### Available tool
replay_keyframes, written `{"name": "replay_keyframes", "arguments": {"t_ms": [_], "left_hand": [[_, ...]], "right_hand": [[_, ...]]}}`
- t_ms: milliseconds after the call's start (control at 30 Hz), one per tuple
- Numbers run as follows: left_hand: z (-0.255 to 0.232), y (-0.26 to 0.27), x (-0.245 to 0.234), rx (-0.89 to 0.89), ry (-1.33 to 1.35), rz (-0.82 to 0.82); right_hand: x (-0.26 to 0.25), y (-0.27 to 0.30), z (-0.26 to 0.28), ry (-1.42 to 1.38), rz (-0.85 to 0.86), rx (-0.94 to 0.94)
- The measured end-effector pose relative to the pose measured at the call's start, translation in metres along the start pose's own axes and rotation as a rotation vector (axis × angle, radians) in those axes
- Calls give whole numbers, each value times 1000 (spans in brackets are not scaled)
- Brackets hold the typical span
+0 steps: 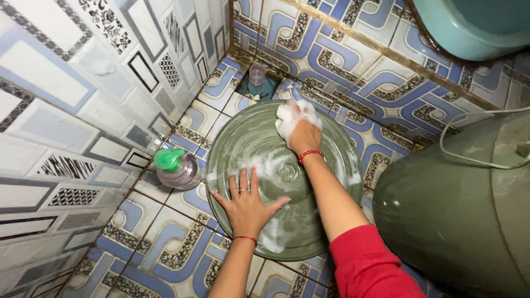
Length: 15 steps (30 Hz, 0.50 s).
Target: The person applies liquid soap to a cloth and scrubs a green plastic basin on the floor. They repeatedly rub the basin's surface with soapy foam, focusing on the center and edges.
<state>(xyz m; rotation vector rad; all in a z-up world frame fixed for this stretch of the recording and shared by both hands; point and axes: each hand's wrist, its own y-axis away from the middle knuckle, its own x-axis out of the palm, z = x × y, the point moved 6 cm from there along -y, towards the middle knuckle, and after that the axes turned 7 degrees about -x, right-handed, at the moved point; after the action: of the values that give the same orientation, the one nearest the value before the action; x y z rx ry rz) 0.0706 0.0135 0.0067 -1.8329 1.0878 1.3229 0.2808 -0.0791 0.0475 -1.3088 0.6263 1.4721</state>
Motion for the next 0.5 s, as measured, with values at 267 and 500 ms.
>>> {"name": "replay_keyframes", "arguments": {"t_ms": [267,500], "left_hand": [[1,2,0,-6,-7,-48],[3,3,3,-20,-9,-46]], "right_hand": [[-26,22,-28,103,-99,-21],[-51,67,-54,287,-78,-67]]}}
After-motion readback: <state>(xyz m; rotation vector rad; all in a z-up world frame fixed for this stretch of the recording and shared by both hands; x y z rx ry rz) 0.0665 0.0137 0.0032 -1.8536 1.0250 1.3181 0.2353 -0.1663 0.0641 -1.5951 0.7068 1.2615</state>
